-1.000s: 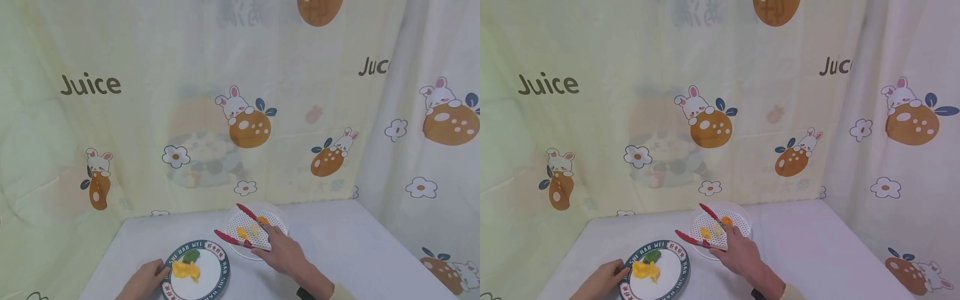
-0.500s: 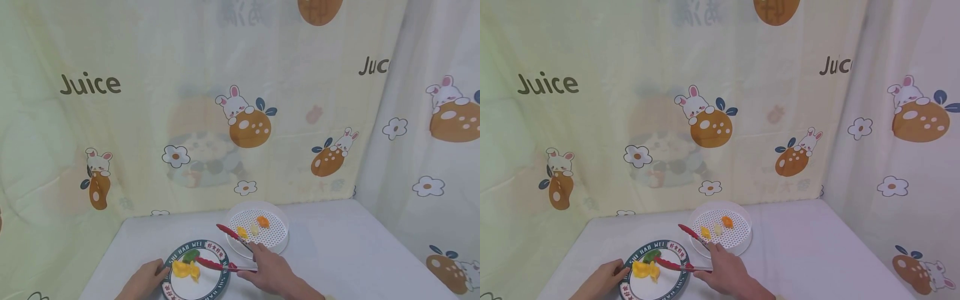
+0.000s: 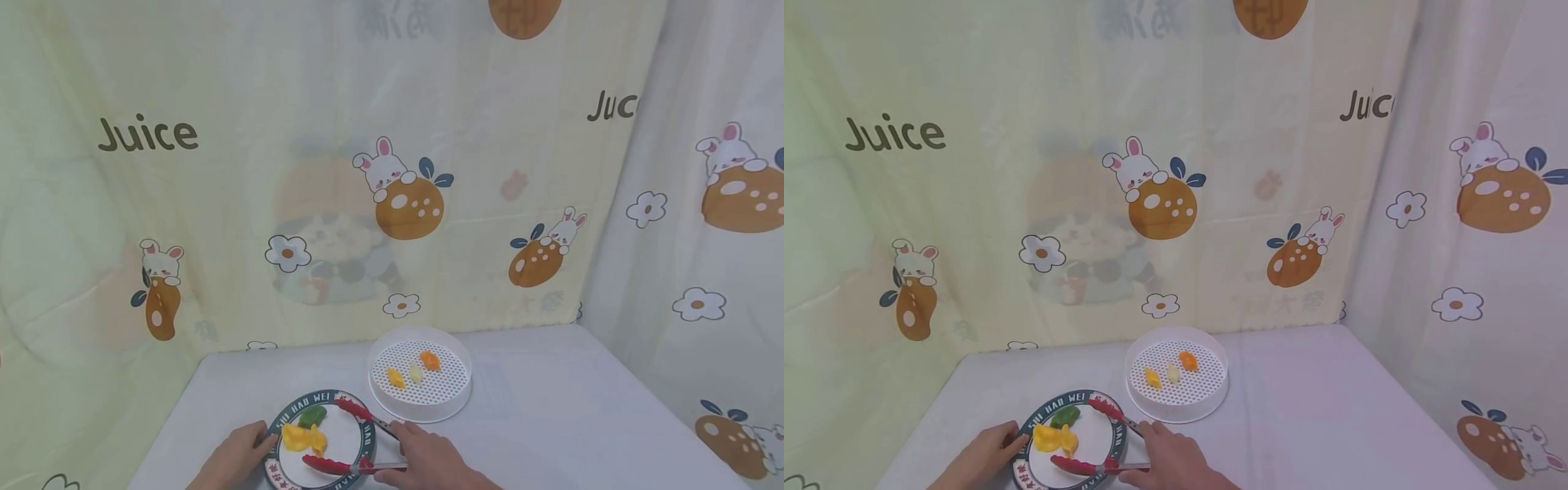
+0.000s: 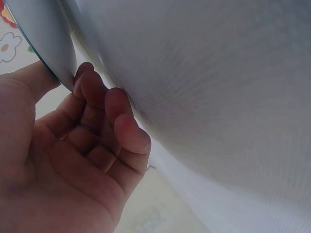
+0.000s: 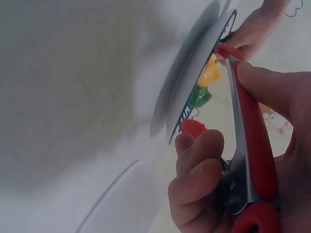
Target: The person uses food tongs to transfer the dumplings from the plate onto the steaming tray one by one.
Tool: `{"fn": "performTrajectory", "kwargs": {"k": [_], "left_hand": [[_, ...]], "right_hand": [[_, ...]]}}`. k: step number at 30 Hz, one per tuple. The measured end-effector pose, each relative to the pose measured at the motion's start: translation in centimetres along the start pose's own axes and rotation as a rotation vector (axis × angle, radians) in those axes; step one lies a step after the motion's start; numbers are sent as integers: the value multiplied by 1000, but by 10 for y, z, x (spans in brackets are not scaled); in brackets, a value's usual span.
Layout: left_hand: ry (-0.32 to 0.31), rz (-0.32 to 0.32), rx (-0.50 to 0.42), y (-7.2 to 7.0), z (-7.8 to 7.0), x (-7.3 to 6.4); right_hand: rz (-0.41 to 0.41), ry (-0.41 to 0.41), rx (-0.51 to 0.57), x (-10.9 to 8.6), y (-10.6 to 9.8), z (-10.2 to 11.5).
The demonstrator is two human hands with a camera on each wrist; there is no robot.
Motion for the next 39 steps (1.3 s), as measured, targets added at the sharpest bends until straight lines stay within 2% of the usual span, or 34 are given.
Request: {"fn": "performTrajectory", "kwargs": {"k": [10,25,39], "left_hand": [[6,11,7,0,1,1],[-27,23,8,1,2,2],[-28,22,5,0,1,1]], "right_hand": [[-12,-129,-65,-2,5,7],[-13,-143,-45,-2,7,9],[-32,-141,-68,-2,5,10]]}}
Point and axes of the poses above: each hand's wrist, its own x-axis towards the middle knuckle, its own y-axis out of the palm, z = x × y, the point moved 8 cm from there along x, towards the middle knuckle, and after that the axes turned 9 degrees about y, right-handed, at the moved point
